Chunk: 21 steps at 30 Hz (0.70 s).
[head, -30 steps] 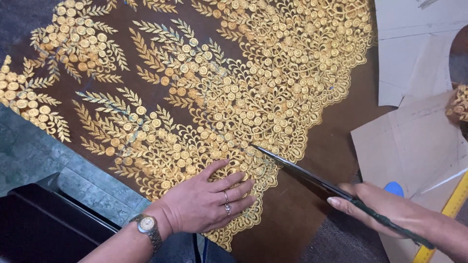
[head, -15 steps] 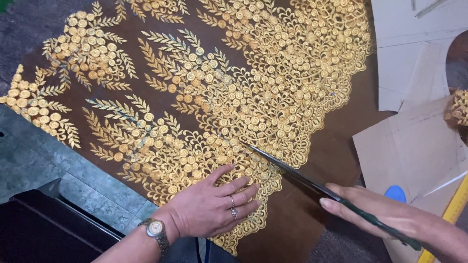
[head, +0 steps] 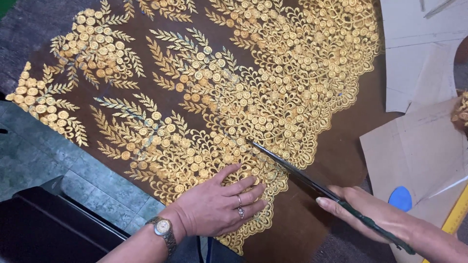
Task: The person uses large shears to cut a piece of brown fabric with a gold floral pattern. They carefully follow a curved edge along the fabric's border, separating a section from the main piece.
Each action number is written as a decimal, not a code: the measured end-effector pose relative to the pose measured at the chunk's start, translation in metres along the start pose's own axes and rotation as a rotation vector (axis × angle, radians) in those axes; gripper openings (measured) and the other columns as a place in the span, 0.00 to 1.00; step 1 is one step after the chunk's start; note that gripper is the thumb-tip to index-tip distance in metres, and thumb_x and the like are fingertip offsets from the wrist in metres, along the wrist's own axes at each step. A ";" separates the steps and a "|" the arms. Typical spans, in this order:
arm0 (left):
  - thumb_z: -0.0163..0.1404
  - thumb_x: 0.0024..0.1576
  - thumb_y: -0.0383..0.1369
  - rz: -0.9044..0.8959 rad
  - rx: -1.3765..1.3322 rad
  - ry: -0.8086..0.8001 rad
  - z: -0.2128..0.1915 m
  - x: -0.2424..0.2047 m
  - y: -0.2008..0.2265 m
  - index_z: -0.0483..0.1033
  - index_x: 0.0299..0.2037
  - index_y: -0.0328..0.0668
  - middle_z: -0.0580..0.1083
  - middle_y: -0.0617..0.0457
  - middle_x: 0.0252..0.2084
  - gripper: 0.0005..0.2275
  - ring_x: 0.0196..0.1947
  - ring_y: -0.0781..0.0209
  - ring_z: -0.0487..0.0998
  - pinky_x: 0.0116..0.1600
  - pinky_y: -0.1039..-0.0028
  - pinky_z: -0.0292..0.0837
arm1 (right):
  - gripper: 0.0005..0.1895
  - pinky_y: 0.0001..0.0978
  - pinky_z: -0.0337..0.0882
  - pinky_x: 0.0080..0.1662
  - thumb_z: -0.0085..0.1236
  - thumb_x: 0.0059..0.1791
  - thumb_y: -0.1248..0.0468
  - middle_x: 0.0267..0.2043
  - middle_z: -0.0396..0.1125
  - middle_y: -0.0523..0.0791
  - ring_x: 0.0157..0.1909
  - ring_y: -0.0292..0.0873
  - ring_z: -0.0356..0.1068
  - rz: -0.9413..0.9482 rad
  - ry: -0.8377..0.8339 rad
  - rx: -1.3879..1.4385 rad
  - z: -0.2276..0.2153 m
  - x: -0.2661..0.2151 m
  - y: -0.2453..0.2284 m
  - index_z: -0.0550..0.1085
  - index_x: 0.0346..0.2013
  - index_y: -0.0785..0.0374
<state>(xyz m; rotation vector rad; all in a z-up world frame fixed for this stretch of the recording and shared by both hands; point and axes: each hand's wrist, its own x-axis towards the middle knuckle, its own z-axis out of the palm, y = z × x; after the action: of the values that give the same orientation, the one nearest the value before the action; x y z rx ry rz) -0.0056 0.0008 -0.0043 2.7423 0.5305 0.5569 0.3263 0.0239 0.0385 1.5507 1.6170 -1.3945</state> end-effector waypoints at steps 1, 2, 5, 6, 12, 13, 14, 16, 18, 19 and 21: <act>0.41 0.61 0.39 0.002 0.004 0.004 -0.001 0.000 0.000 0.71 0.52 0.44 0.68 0.47 0.55 0.15 0.57 0.50 0.67 0.62 0.47 0.57 | 0.23 0.27 0.62 0.31 0.44 0.51 0.43 0.23 0.55 0.37 0.26 0.33 0.57 0.001 0.024 -0.016 0.003 0.002 0.006 0.65 0.22 0.56; 0.41 0.61 0.39 0.003 0.004 0.004 -0.001 0.000 0.000 0.71 0.52 0.44 0.68 0.47 0.55 0.15 0.57 0.50 0.67 0.62 0.47 0.57 | 0.23 0.27 0.62 0.31 0.44 0.51 0.43 0.23 0.55 0.37 0.26 0.33 0.57 0.001 0.025 -0.015 0.005 0.002 0.008 0.65 0.22 0.56; 0.41 0.60 0.39 0.007 -0.013 0.014 -0.001 0.000 -0.001 0.71 0.53 0.43 0.68 0.46 0.55 0.15 0.56 0.49 0.68 0.62 0.46 0.57 | 0.23 0.28 0.58 0.30 0.46 0.52 0.44 0.24 0.52 0.35 0.26 0.32 0.55 -0.039 0.038 0.023 0.006 0.001 0.008 0.64 0.21 0.55; 0.41 0.60 0.40 0.008 -0.013 -0.001 -0.002 0.000 -0.001 0.71 0.53 0.42 0.68 0.46 0.55 0.16 0.57 0.49 0.67 0.62 0.46 0.57 | 0.21 0.25 0.64 0.34 0.43 0.51 0.42 0.26 0.58 0.35 0.29 0.31 0.60 -0.023 -0.026 0.005 0.005 -0.001 0.006 0.66 0.24 0.53; 0.41 0.61 0.39 -0.003 -0.020 0.029 0.001 -0.001 0.001 0.73 0.52 0.44 0.69 0.47 0.54 0.15 0.56 0.49 0.68 0.62 0.46 0.58 | 0.28 0.27 0.56 0.61 0.30 0.49 0.44 0.61 0.57 0.32 0.62 0.30 0.55 -0.316 -0.147 -0.044 -0.012 -0.033 -0.019 0.61 0.61 0.46; 0.41 0.61 0.39 -0.006 -0.014 0.052 0.001 -0.001 0.001 0.73 0.51 0.44 0.69 0.47 0.54 0.14 0.55 0.49 0.69 0.62 0.46 0.59 | 0.26 0.16 0.71 0.53 0.35 0.46 0.41 0.45 0.78 0.25 0.47 0.20 0.75 -0.033 -0.131 0.043 -0.009 -0.018 -0.031 0.73 0.51 0.40; 0.41 0.61 0.39 -0.002 -0.014 0.052 0.002 -0.001 0.001 0.73 0.51 0.44 0.69 0.47 0.54 0.14 0.55 0.49 0.69 0.62 0.46 0.59 | 0.26 0.16 0.71 0.53 0.35 0.46 0.41 0.45 0.78 0.25 0.47 0.20 0.75 -0.031 -0.129 0.045 -0.008 -0.017 -0.038 0.73 0.51 0.40; 0.42 0.61 0.40 -0.019 -0.025 0.051 0.004 -0.002 0.001 0.73 0.53 0.45 0.69 0.47 0.55 0.15 0.56 0.50 0.69 0.61 0.46 0.59 | 0.24 0.17 0.69 0.51 0.35 0.47 0.42 0.42 0.75 0.25 0.45 0.21 0.71 -0.005 -0.109 0.031 -0.007 -0.015 -0.051 0.74 0.49 0.42; 0.42 0.61 0.41 -0.009 -0.009 0.035 0.002 -0.003 0.000 0.73 0.53 0.44 0.69 0.46 0.56 0.16 0.56 0.50 0.69 0.60 0.46 0.60 | 0.18 0.20 0.68 0.45 0.36 0.50 0.43 0.35 0.69 0.28 0.38 0.25 0.66 0.000 -0.083 0.021 -0.001 -0.012 -0.051 0.70 0.38 0.47; 0.41 0.60 0.41 -0.002 0.007 0.021 0.001 -0.003 0.000 0.72 0.54 0.44 0.68 0.45 0.57 0.17 0.56 0.50 0.68 0.59 0.47 0.61 | 0.19 0.23 0.66 0.38 0.38 0.52 0.44 0.28 0.62 0.31 0.32 0.29 0.60 0.005 -0.059 0.009 0.002 -0.010 -0.051 0.66 0.28 0.51; 0.41 0.60 0.41 0.003 0.008 0.030 -0.001 -0.002 -0.001 0.72 0.53 0.44 0.68 0.46 0.57 0.16 0.55 0.50 0.69 0.60 0.46 0.60 | 0.20 0.23 0.66 0.37 0.38 0.52 0.43 0.27 0.62 0.33 0.31 0.30 0.61 0.009 -0.031 0.012 0.011 -0.003 -0.044 0.66 0.27 0.52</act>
<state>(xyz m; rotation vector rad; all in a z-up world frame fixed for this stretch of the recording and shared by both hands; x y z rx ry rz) -0.0081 0.0013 -0.0044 2.7464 0.5369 0.5982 0.2833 0.0205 0.0519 1.5337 1.5841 -1.4187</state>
